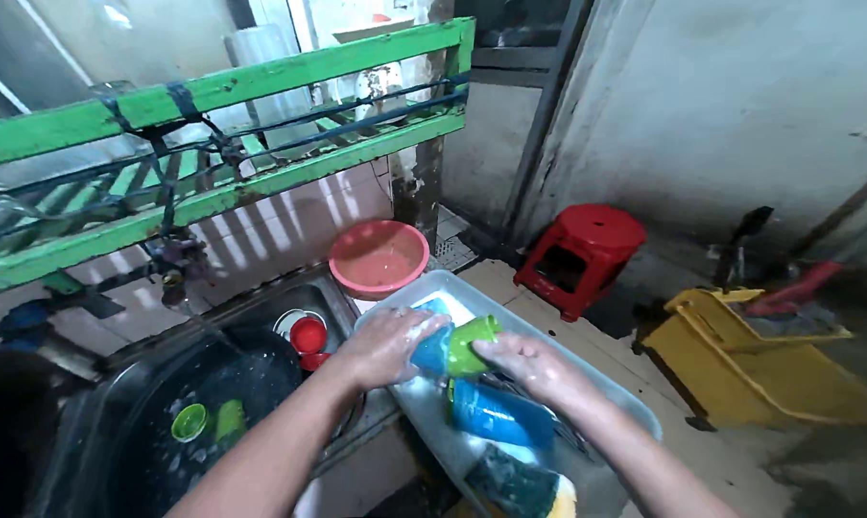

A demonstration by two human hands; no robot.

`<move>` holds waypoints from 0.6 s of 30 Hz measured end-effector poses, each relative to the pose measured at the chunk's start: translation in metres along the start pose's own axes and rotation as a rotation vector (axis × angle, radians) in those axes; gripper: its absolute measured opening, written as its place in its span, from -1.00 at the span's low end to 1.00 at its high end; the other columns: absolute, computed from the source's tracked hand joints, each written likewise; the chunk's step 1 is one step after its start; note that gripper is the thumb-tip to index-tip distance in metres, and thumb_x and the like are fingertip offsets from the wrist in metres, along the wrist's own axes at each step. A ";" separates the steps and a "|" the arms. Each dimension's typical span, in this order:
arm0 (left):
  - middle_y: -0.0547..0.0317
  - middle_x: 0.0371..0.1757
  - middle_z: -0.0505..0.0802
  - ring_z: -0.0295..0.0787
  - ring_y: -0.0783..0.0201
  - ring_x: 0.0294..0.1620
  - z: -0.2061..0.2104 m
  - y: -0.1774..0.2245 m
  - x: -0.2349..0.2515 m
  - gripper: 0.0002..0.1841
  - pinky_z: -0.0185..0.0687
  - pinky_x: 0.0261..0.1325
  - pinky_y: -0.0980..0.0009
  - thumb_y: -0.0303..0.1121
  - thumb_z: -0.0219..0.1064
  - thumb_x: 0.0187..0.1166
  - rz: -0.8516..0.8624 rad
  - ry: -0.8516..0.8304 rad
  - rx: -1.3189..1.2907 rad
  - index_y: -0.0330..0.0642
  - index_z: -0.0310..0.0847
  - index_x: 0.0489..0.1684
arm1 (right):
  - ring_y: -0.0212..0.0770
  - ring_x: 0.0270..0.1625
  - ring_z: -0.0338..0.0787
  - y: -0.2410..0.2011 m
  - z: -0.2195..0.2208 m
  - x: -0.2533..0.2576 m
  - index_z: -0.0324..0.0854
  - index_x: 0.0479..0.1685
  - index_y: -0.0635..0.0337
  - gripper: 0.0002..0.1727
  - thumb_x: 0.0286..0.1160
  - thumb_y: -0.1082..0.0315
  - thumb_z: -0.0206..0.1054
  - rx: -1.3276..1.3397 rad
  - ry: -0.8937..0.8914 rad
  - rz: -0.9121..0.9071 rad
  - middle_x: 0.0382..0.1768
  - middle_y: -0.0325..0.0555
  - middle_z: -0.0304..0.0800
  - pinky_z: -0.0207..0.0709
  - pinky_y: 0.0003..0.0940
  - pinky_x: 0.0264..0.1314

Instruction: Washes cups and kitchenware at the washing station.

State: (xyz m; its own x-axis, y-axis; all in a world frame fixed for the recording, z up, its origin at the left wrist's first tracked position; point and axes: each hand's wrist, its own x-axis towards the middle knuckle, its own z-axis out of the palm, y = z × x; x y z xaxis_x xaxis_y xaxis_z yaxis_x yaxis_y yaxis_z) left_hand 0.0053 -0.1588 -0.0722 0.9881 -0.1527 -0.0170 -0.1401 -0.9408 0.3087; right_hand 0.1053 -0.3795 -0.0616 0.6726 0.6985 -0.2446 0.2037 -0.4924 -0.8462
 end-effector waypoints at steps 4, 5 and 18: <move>-0.03 0.52 0.67 0.60 -0.10 0.50 0.006 -0.001 -0.006 -0.13 0.49 0.47 -0.15 -0.18 0.60 0.39 -0.185 0.042 0.128 0.13 0.27 0.81 | 0.13 0.00 0.84 0.028 -0.019 0.001 0.76 -0.16 0.31 -0.53 0.81 0.06 0.16 -0.530 0.162 -0.062 -0.23 0.15 0.85 0.55 0.20 0.26; -0.08 0.51 0.66 0.62 -0.13 0.47 0.006 0.004 -0.003 -0.11 0.54 0.43 -0.17 -0.11 0.57 0.42 -0.277 0.032 0.057 0.21 0.19 0.85 | 0.14 0.08 0.83 0.032 -0.020 0.003 0.76 -0.13 0.27 -0.50 0.80 -0.02 0.15 -0.703 0.136 -0.052 -0.17 0.13 0.86 0.46 0.21 0.38; -0.27 0.58 0.56 0.70 -0.19 0.33 0.048 0.029 0.014 -0.05 0.63 0.27 -0.16 -0.08 0.43 0.61 -0.751 0.371 -1.222 0.22 -0.22 0.94 | 0.41 0.68 0.26 0.047 0.063 -0.040 0.57 0.47 0.17 -0.41 0.38 0.28 0.52 -0.805 -0.736 0.077 0.59 0.25 0.40 0.35 0.41 0.53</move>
State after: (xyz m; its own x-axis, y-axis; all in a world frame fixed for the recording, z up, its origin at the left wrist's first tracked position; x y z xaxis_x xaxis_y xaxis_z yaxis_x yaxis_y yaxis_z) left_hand 0.0123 -0.2023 -0.1091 0.7893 0.5042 -0.3504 0.3513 0.0972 0.9312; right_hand 0.0424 -0.3978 -0.1213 0.1679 0.6588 -0.7334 0.7653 -0.5560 -0.3243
